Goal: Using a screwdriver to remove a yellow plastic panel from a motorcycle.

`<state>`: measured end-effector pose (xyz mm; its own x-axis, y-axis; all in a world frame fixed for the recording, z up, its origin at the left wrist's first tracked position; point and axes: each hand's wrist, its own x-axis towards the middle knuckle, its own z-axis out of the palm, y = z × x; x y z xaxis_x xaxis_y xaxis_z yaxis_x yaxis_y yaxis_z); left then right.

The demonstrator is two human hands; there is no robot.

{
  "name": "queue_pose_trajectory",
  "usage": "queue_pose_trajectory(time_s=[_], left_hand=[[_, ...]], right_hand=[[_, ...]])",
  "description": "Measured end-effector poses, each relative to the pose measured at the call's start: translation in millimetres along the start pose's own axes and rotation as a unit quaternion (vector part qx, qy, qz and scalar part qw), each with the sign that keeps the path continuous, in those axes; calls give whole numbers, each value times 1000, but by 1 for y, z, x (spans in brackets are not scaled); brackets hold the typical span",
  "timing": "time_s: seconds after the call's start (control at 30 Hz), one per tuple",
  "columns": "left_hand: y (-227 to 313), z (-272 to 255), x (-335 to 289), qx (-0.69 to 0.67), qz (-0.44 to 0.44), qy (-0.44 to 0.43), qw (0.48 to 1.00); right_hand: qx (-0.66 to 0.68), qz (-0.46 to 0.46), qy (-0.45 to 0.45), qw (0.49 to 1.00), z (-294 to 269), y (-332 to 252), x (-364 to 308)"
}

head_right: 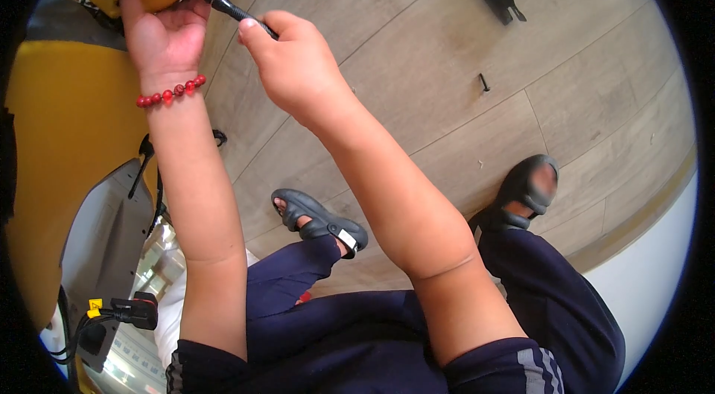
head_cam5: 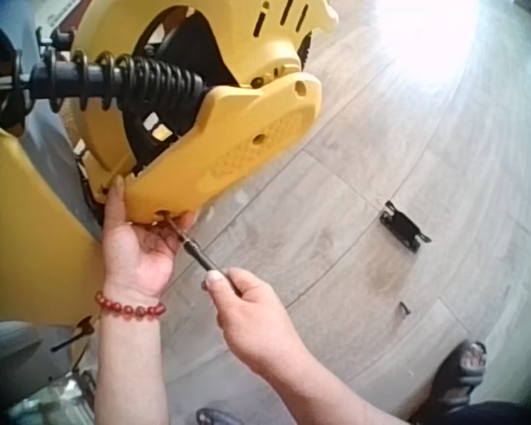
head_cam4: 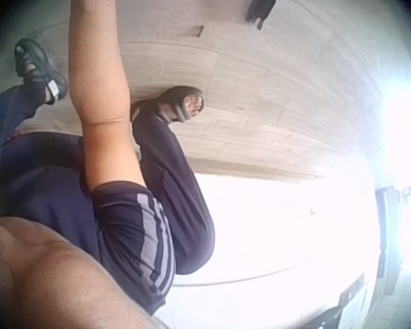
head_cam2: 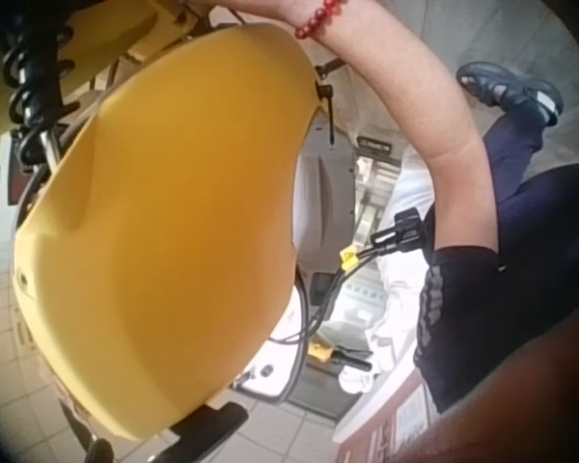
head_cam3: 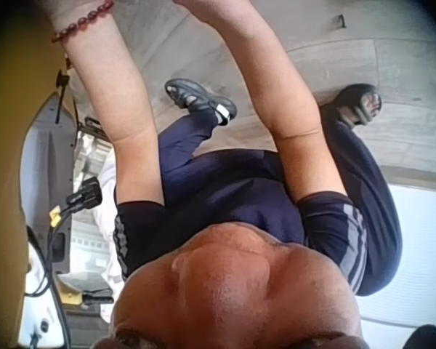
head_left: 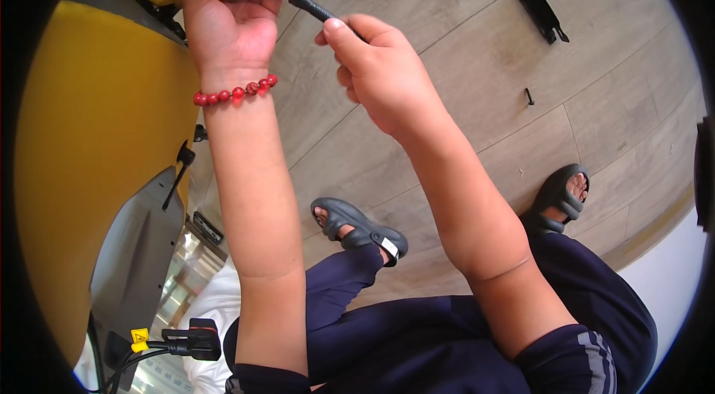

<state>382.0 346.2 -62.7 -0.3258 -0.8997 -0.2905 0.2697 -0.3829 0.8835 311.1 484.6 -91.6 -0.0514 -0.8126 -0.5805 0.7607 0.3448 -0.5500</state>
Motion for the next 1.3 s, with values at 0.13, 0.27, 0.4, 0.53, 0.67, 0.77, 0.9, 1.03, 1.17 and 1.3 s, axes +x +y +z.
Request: queue_pose_trajectory(time_s=[0.13, 0.27, 0.4, 0.53, 0.67, 0.77, 0.9, 1.03, 1.17, 1.3], left_hand=[[-5, 4, 0, 14, 23, -12, 1000], [-1, 1, 2, 17, 9, -29, 999], [-4, 7, -1, -2, 19, 9, 1000], [-2, 0, 1, -16, -6, -9, 1000], [-4, 5, 0, -2, 26, 5, 1000], [-1, -2, 4, 3, 30, 3, 1000], [-6, 9, -1, -3, 37, 13, 999], [1, 0, 1, 1, 3, 0, 1000], [-5, 8, -1, -3, 16, 27, 1000], [-1, 0, 3, 4, 29, -4, 1000]], right_hand=[[-303, -407, 205, 837, -2, 24, 10], [-243, -410, 192, 858, 6, 18, 3], [38, -379, 222, 898, 23, 6, 2], [185, -182, 156, 953, 10, 0, 3], [-234, -74, 163, 955, 0, -8, -6], [-298, -219, 172, 913, 9, 4, -10], [-339, -467, 277, 769, 8, 24, 4], [-191, -384, 296, 854, 20, 17, -2], [63, -108, 150, 981, 10, 7, -3], [282, 23, 37, 958, 10, 1, -8]])
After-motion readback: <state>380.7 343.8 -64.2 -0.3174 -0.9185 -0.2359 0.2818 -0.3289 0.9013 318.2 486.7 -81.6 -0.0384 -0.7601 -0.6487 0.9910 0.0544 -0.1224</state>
